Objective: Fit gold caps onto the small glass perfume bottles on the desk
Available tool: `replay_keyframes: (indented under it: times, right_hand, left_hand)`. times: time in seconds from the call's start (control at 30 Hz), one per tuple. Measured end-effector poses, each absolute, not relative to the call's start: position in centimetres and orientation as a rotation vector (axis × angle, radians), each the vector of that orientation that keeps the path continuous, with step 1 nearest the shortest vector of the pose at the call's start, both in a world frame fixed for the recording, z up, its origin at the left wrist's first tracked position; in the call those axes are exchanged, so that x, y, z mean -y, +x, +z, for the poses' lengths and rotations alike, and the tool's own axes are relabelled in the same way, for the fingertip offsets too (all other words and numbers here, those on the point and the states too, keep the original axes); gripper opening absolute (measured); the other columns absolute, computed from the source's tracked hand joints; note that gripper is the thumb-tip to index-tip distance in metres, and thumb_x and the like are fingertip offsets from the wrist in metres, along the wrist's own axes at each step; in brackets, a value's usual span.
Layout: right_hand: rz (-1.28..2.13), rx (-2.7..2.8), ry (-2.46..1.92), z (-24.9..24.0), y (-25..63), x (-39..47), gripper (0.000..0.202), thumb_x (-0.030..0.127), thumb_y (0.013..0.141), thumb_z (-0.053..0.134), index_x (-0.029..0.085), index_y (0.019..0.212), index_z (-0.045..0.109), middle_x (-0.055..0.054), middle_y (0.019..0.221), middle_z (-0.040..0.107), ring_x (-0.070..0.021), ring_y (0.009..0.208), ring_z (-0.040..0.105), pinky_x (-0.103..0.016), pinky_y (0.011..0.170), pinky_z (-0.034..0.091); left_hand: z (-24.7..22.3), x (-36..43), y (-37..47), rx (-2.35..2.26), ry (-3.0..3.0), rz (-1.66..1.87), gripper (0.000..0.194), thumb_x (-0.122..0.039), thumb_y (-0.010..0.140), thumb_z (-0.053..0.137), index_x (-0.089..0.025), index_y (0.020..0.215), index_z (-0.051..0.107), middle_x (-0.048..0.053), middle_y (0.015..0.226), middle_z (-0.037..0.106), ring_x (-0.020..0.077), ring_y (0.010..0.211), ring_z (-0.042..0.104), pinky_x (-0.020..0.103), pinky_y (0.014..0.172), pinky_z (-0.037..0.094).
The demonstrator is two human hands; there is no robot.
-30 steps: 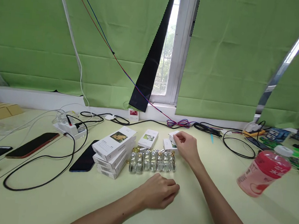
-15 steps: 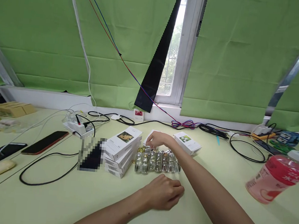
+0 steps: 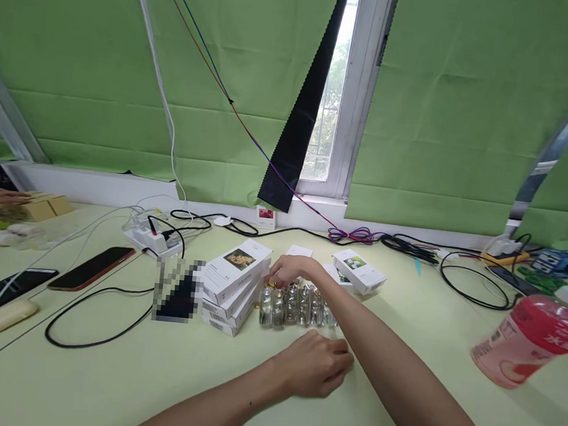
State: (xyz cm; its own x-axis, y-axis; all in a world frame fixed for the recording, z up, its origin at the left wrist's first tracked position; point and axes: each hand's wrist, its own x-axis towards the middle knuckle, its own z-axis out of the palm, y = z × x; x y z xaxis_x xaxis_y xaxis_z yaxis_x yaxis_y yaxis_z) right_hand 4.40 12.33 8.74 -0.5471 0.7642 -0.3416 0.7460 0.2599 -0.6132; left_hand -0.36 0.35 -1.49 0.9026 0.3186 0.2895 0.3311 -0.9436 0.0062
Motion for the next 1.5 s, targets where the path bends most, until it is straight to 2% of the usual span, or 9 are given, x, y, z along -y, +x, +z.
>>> replay_keyframes:
  times: [0.23,0.5,0.8,0.97,1.03,1.2,1.27,1.37,1.5]
  right_hand:
    - [1.187,2.475,-1.504,8.1,4.1,-12.7,0.026,0.009,0.072,0.060,0.019,0.088,0.078,-0.004,0.083,0.076,-0.0161,0.068,0.069,-0.021,0.058,0.050]
    - [1.103,2.495,-1.603,8.3,3.5,-12.6,0.026,0.014,0.068,0.067,0.019,0.091,0.078,-0.005,0.084,0.077,-0.0188,0.072,0.070,-0.020,0.055,0.050]
    - [1.026,2.455,-1.583,9.6,4.4,-11.9,0.028,0.007,0.075,0.059,0.017,0.093,0.078,-0.006,0.081,0.077,-0.0182,0.071,0.071,-0.021,0.057,0.049]
    - [0.850,2.375,-1.529,10.7,6.2,-11.5,0.025,0.010,0.074,0.065,0.019,0.093,0.077,-0.003,0.074,0.074,-0.0191,0.081,0.069,-0.022,0.062,0.046]
    - [0.779,2.334,-1.484,10.9,7.1,-11.1,0.022,0.011,0.072,0.070,0.020,0.091,0.076,-0.002,0.078,0.074,-0.0187,0.083,0.067,-0.021,0.064,0.045]
    - [0.608,2.164,-1.426,10.2,10.2,-10.2,0.024,0.021,0.080,0.069,0.019,0.104,0.071,0.000,0.074,0.067,-0.0140,0.067,0.060,-0.022,0.060,0.040]
    - [0.542,2.029,-1.354,9.4,11.6,-9.8,0.017,0.024,0.081,0.067,0.020,0.096,0.071,0.003,0.063,0.060,-0.0122,0.058,0.053,-0.022,0.055,0.036]
    - [0.453,1.848,-1.264,8.1,13.6,-9.2,0.011,0.025,0.080,0.065,0.019,0.089,0.068,0.005,0.060,0.056,-0.0119,0.058,0.051,-0.023,0.057,0.036]
    - [0.394,1.652,-1.186,6.5,15.9,-8.2,0.017,0.034,0.082,0.064,0.018,0.088,0.065,0.005,0.059,0.053,-0.0121,0.055,0.047,-0.024,0.054,0.035]
  left_hand:
    - [-1.7,-0.3,-0.2,0.518,-3.013,-0.490,0.010,-0.019,0.085,0.050,-0.019,0.074,0.052,0.000,0.076,0.059,0.0100,0.054,0.051,0.031,0.044,0.017]
    - [-1.5,-0.2,-0.2,0.525,-2.999,-0.507,0.009,-0.018,0.083,0.051,-0.019,0.074,0.053,0.000,0.068,0.057,0.0111,0.052,0.050,0.032,0.044,0.016]
    - [-1.6,-0.3,-0.3,0.549,-3.009,-0.450,0.008,-0.020,0.085,0.049,-0.020,0.077,0.050,-0.002,0.081,0.061,0.0096,0.055,0.051,0.031,0.045,0.020]
    - [-1.2,-0.2,-0.4,0.574,-3.036,-0.416,0.005,-0.019,0.085,0.048,-0.021,0.081,0.051,-0.003,0.088,0.063,0.0099,0.058,0.053,0.030,0.047,0.023]
    - [-1.1,-0.1,-0.4,0.580,-3.040,-0.417,0.005,-0.018,0.084,0.049,-0.021,0.082,0.052,-0.003,0.087,0.063,0.0100,0.058,0.053,0.030,0.047,0.024]
    - [-1.4,-0.2,-0.4,0.588,-3.031,-0.457,0.006,-0.017,0.083,0.049,-0.022,0.082,0.053,-0.003,0.085,0.063,0.0097,0.056,0.052,0.029,0.047,0.025]
    - [-1.5,-0.2,-0.3,0.580,-3.024,-0.489,0.007,-0.016,0.084,0.049,-0.022,0.084,0.054,-0.003,0.087,0.064,0.0097,0.057,0.053,0.028,0.047,0.026]
    - [-1.6,-0.3,-0.2,0.559,-3.007,-0.552,0.009,-0.017,0.086,0.048,-0.021,0.088,0.056,-0.002,0.092,0.066,0.0097,0.058,0.055,0.027,0.047,0.029]
    - [-1.7,-0.2,-0.1,0.612,-2.921,-0.679,0.014,-0.018,0.088,0.046,-0.020,0.095,0.057,0.002,0.108,0.068,0.0113,0.062,0.061,0.028,0.048,0.034]
